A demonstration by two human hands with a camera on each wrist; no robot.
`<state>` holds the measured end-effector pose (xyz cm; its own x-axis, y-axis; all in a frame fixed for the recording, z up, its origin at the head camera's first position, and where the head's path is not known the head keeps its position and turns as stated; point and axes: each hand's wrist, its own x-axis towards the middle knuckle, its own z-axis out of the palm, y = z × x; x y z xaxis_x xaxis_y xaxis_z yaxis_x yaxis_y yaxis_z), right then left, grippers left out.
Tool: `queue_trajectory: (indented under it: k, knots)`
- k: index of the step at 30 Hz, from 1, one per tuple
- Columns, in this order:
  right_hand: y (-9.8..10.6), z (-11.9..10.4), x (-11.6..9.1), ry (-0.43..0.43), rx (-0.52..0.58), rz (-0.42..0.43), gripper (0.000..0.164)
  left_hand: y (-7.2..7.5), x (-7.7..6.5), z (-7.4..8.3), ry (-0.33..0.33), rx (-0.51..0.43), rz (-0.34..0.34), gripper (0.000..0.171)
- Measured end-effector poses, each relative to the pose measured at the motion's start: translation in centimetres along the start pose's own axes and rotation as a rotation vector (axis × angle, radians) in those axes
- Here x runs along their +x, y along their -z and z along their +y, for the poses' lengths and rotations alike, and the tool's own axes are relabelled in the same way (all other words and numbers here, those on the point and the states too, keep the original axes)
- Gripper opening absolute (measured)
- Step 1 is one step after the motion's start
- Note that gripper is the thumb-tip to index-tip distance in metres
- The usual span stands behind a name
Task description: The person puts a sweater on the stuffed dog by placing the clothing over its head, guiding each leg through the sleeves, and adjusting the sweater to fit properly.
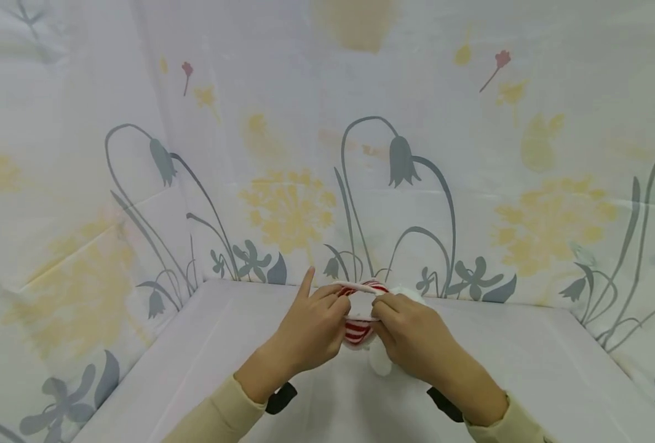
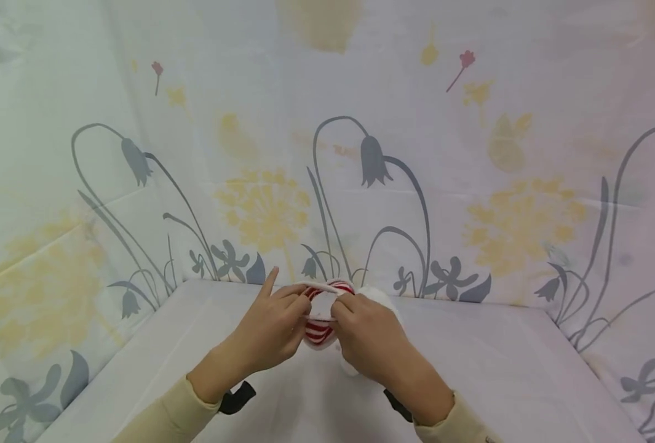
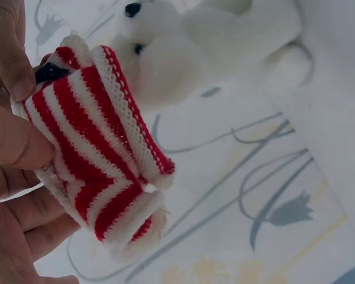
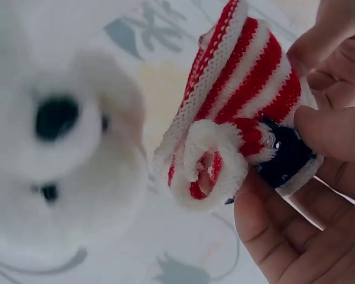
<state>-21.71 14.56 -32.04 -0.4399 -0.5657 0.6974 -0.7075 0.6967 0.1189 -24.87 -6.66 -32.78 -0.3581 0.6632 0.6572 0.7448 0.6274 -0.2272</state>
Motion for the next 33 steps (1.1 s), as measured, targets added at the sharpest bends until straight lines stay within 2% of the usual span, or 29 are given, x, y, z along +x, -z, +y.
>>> queue_trajectory:
  k: [4,7,13,17,21,23,27,30,33]
  knots:
    - [1.6,1.8,-0.3,-0.005,-0.053,0.027,0.016,-0.6,2.3,0.4,-0.038,-0.019,0.012,0.006]
    - [2.2,3.2,-0.8,-0.013,-0.088,0.034,0.016,-1.1,3.8,0.6,-0.047,-0.049,-0.007,0.007]
    - [3.0,5.5,-1.6,-0.037,-0.129,-0.002,0.019,-2.9,6.2,0.8,-0.023,-0.178,-0.128,0.007]
    - [2.9,7.1,-2.1,-0.100,-0.080,-0.078,0.017,-4.1,7.2,0.7,0.004,-0.239,-0.210,0.004]
    - [1.8,8.8,-3.1,-0.178,0.057,-0.171,0.012,-5.3,7.4,0.3,0.053,-0.329,-0.259,0.004]
    - [1.1,9.5,-3.6,-0.215,0.123,-0.203,0.016,-5.9,7.2,0.1,0.070,-0.377,-0.252,0.004]
    - [0.2,10.2,-4.2,-0.262,0.185,-0.228,0.023,-6.9,6.7,-0.2,0.112,-0.463,-0.245,0.004]
    - [-0.2,10.5,-4.6,-0.290,0.239,-0.246,0.034,-7.4,6.2,-0.4,0.144,-0.517,-0.251,0.007]
    - [-0.6,10.5,-5.2,-0.334,0.289,-0.277,0.053,-7.7,5.7,-0.4,0.162,-0.558,-0.262,0.022]
